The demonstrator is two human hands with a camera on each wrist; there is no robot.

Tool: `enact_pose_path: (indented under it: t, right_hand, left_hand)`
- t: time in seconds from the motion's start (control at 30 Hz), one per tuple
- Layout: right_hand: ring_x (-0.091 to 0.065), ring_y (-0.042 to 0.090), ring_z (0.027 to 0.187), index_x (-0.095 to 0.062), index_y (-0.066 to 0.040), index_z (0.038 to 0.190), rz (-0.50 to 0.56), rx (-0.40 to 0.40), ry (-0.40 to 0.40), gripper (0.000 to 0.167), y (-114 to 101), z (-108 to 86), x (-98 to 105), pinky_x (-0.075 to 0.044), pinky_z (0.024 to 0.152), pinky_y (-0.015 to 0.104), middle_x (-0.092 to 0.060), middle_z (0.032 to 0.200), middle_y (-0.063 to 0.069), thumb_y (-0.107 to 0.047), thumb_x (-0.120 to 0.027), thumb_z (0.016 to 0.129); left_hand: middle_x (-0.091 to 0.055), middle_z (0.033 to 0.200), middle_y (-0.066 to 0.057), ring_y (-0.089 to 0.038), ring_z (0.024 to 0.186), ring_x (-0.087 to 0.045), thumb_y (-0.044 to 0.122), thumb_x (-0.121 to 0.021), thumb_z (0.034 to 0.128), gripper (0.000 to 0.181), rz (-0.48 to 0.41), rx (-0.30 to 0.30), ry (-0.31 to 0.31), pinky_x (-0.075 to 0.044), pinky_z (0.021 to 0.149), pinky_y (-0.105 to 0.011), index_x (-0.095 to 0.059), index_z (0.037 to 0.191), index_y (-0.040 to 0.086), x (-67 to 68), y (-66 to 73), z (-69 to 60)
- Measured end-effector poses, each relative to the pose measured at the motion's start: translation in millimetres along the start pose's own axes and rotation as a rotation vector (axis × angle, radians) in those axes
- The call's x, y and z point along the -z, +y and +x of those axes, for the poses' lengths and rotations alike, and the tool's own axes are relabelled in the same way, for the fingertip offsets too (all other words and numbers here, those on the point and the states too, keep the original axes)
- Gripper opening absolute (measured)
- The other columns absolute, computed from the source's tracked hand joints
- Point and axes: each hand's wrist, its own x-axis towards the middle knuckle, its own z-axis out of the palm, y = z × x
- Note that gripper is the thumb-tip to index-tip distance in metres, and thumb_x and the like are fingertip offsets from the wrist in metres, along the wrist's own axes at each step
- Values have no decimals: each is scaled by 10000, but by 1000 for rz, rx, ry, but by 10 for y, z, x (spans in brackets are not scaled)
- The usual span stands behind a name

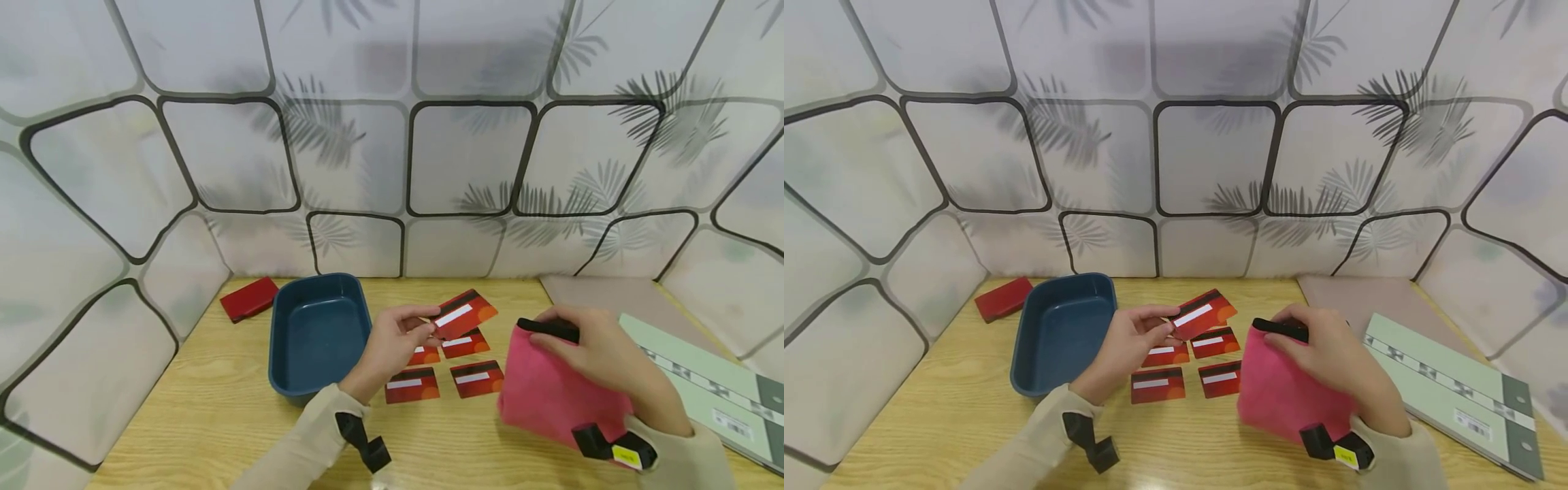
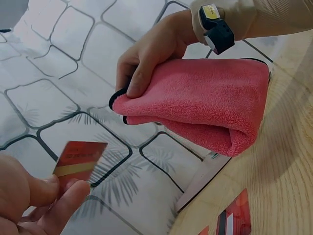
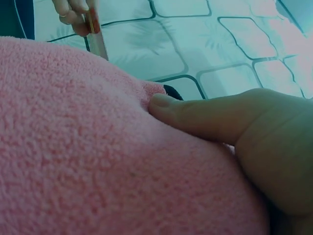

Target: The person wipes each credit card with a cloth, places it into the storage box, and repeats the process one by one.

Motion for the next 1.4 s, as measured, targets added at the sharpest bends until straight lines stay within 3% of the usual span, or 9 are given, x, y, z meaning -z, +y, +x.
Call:
enact_pose_path:
  t: [0.13,0.3,0.5,0.77,0.93,1.2,1.4]
  right_hand:
    - [-520,-13,713,-698,-250,899,21,14,-3,207,-30,-3,2,-445,617,196,-656,820,-138,-174,-822,752]
    - [-529,-20,697,-688,-256,900,55,53,1,231,-70,-1,7,-450,621,183,-643,807,-158,-151,-824,746]
    - [-534,-17,709,-682,-264,922,78,53,-36,230,-130,-16,20,-466,630,202,-633,814,-176,-180,-819,758]
    - [-560,-18,760,-680,-268,953,83,77,-75,224,-217,8,-70,-506,671,226,-659,865,-186,-207,-805,778]
    - [-579,-15,769,-683,-257,962,99,86,-93,217,-248,32,-136,-529,678,230,-671,872,-178,-202,-798,786]
    - [-625,11,822,-707,-210,987,119,171,10,266,-275,78,-312,-540,731,237,-691,909,-142,-112,-805,759]
    - [-638,35,838,-701,-165,997,155,236,49,305,-301,118,-406,-526,759,205,-695,922,-107,-26,-793,742]
  left_hand:
    - [-683,926,-261,-299,740,-704,-41,-595,910,220,-13,-32,11,-594,724,-368,-665,1116,-69,0,-10,-3]
    - [-683,891,-227,-206,617,-668,45,-577,946,162,-6,-32,9,-576,617,-263,-648,1030,-75,-10,-38,-15]
    - [-708,847,-218,-119,534,-631,96,-534,984,131,-16,36,-48,-551,568,-234,-542,1000,-34,-26,-57,-19]
    - [-719,891,-220,-209,577,-678,78,-496,998,84,31,99,-118,-570,585,-258,-443,1041,29,-43,-54,-37]
    - [-714,912,-223,-339,665,-697,50,-474,995,123,62,99,-210,-578,621,-270,-378,1072,56,-75,-67,-31]
    - [-676,941,-324,-254,639,-709,51,-441,1013,90,38,108,-378,-591,660,-422,-377,1074,34,-78,-82,-49]
    - [-643,866,-368,-426,676,-680,27,-417,1013,52,81,52,-449,-585,627,-417,-410,1050,-8,-81,-58,-61]
